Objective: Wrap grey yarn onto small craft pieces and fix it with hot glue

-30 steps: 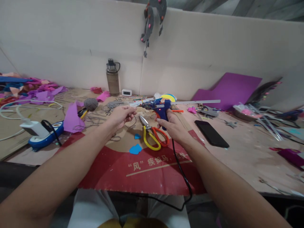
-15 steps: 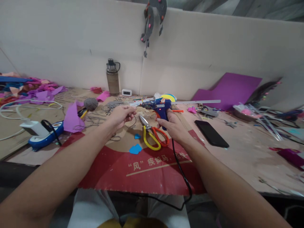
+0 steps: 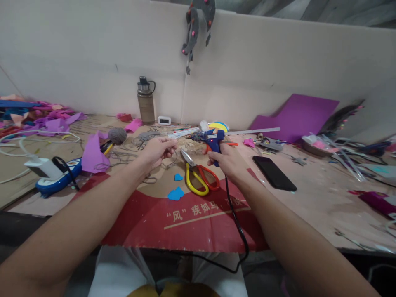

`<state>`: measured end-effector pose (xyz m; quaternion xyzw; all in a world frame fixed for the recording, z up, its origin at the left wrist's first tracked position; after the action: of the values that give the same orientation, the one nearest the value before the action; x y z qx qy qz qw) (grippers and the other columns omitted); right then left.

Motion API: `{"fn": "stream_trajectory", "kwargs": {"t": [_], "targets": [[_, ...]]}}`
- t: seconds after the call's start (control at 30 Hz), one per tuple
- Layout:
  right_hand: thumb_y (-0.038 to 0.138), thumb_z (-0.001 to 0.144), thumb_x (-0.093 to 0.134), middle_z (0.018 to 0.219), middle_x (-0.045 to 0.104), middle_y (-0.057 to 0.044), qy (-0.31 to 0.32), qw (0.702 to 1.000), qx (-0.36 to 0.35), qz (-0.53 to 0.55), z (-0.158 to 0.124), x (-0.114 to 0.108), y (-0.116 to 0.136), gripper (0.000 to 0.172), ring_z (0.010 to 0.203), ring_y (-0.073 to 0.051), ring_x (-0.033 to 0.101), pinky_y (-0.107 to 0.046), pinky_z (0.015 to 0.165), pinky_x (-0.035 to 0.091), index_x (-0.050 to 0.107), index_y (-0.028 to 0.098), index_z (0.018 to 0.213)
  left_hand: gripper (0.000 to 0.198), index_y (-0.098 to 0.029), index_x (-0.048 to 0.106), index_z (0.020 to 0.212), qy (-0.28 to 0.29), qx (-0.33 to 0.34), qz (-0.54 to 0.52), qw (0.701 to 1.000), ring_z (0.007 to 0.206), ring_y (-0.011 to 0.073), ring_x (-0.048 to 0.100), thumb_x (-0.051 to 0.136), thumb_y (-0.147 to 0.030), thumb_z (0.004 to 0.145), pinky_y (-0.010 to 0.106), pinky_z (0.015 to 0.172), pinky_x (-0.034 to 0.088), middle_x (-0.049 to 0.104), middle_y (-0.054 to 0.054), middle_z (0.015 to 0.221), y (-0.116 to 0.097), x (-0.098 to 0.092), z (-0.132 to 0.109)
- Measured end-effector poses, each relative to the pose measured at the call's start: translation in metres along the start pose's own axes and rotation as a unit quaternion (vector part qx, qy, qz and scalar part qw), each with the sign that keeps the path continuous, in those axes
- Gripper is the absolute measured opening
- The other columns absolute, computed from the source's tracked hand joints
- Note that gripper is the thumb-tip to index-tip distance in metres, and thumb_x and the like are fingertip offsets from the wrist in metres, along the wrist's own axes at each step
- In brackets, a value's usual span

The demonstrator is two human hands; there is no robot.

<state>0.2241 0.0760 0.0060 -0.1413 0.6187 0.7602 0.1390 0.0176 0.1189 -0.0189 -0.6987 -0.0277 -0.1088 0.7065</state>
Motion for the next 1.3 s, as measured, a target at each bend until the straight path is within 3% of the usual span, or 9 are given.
{"fn": "stream_trajectory", "kwargs": {"t": [0.1, 0.2, 0.3, 0.4, 0.47, 0.53, 0.6, 0.7, 1.3], "targets": [[0.020, 0.074, 0.054, 0.063, 0.061, -0.003, -0.027, 0.994, 0.058, -0.087, 0.010, -0.013, -0.020, 0.005, 0.059, -0.017, 0.057, -0.029, 0.056, 0.045, 0.053, 0.021, 0.079, 0.014, -0.010, 0.062, 0.063, 0.007, -0.010, 0.003, 1.000, 0.044, 0.0034, 0.048, 0.072, -0.016, 0.072, 0.014, 0.039, 0.034, 0.060, 0.002, 0.059, 0.000, 0.005, -0.003], [0.024, 0.079, 0.054, 0.073, 0.066, -0.010, -0.014, 0.974, 0.052, -0.218, 0.023, -0.020, -0.035, 0.007, 0.065, -0.022, 0.062, -0.032, 0.060, 0.046, 0.057, 0.018, 0.078, 0.018, -0.011, 0.062, 0.063, 0.034, -0.014, 0.007, 0.999, 0.044, 0.0036, 0.048, 0.076, -0.021, 0.069, 0.015, 0.039, 0.033, 0.060, 0.002, 0.060, 0.000, 0.012, -0.006], [0.033, 0.083, 0.056, 0.094, 0.068, -0.019, -0.006, 0.922, 0.009, -0.387, 0.028, -0.027, -0.038, 0.019, 0.090, -0.030, 0.065, -0.038, 0.079, 0.046, 0.063, 0.015, 0.083, 0.020, -0.011, 0.063, 0.064, 0.071, -0.016, 0.018, 0.997, 0.045, 0.0040, 0.047, 0.075, -0.026, 0.071, 0.015, 0.040, 0.033, 0.060, 0.002, 0.060, 0.000, 0.021, -0.009], [0.042, 0.083, 0.059, 0.100, 0.065, -0.026, -0.038, 0.875, 0.033, -0.481, 0.022, -0.038, -0.034, 0.033, 0.104, -0.037, 0.060, -0.045, 0.087, 0.044, 0.066, 0.010, 0.086, 0.021, -0.012, 0.063, 0.065, 0.094, -0.017, 0.033, 0.995, 0.044, 0.0042, 0.046, 0.073, -0.028, 0.073, 0.016, 0.039, 0.031, 0.059, 0.002, 0.060, 0.000, 0.026, -0.012], [0.039, 0.085, 0.056, 0.101, 0.064, -0.024, -0.080, 0.884, 0.003, -0.461, 0.016, -0.039, -0.018, 0.031, 0.104, -0.036, 0.059, -0.046, 0.087, 0.044, 0.065, 0.010, 0.091, 0.022, -0.012, 0.063, 0.067, 0.106, -0.017, 0.048, 0.993, 0.044, 0.0040, 0.045, 0.072, -0.030, 0.075, 0.016, 0.038, 0.028, 0.059, 0.002, 0.061, 0.000, 0.028, -0.013], [0.032, 0.087, 0.054, 0.104, 0.063, -0.019, -0.111, 0.918, -0.105, -0.365, 0.007, -0.027, 0.009, 0.024, 0.099, -0.029, 0.059, -0.042, 0.085, 0.045, 0.062, 0.012, 0.099, 0.023, -0.012, 0.063, 0.068, 0.122, -0.014, 0.071, 0.990, 0.042, 0.0037, 0.043, 0.071, -0.032, 0.076, 0.016, 0.037, 0.024, 0.057, 0.001, 0.059, 0.000, 0.032, -0.015], [0.026, 0.088, 0.054, 0.104, 0.062, -0.013, -0.102, 0.946, -0.214, -0.222, -0.003, -0.011, 0.032, 0.021, 0.089, -0.021, 0.059, -0.035, 0.079, 0.048, 0.059, 0.016, 0.105, 0.024, -0.012, 0.064, 0.069, 0.135, -0.007, 0.096, 0.986, 0.041, 0.0035, 0.041, 0.070, -0.034, 0.077, 0.017, 0.036, 0.022, 0.054, 0.000, 0.056, -0.001, 0.035, -0.018], [0.022, 0.087, 0.057, 0.100, 0.058, -0.008, -0.064, 0.947, -0.293, -0.112, -0.014, 0.012, 0.050, 0.019, 0.080, -0.015, 0.055, -0.030, 0.074, 0.048, 0.059, 0.018, 0.106, 0.024, -0.012, 0.064, 0.072, 0.141, 0.003, 0.113, 0.984, 0.043, 0.0036, 0.041, 0.071, -0.035, 0.077, 0.017, 0.037, 0.023, 0.054, -0.001, 0.059, -0.003, 0.039, -0.022], [0.020, 0.087, 0.059, 0.084, 0.060, -0.003, -0.067, 0.943, -0.307, -0.108, -0.018, 0.023, 0.049, 0.006, 0.081, -0.016, 0.055, -0.030, 0.074, 0.043, 0.061, 0.020, 0.081, 0.026, -0.013, 0.064, 0.077, 0.173, -0.008, 0.150, 0.973, 0.047, 0.0037, 0.042, 0.069, -0.039, 0.077, 0.017, 0.040, 0.025, 0.057, -0.001, 0.065, 0.000, 0.050, -0.029]]}}
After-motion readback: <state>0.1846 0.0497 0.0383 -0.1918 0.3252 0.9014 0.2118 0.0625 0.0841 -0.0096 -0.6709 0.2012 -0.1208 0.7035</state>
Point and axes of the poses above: each hand's wrist, its own z-axis towards the middle knuckle, its own x-axis out of the palm, y = z × x, the point moved 9 cm from there along z, towards the middle knuckle
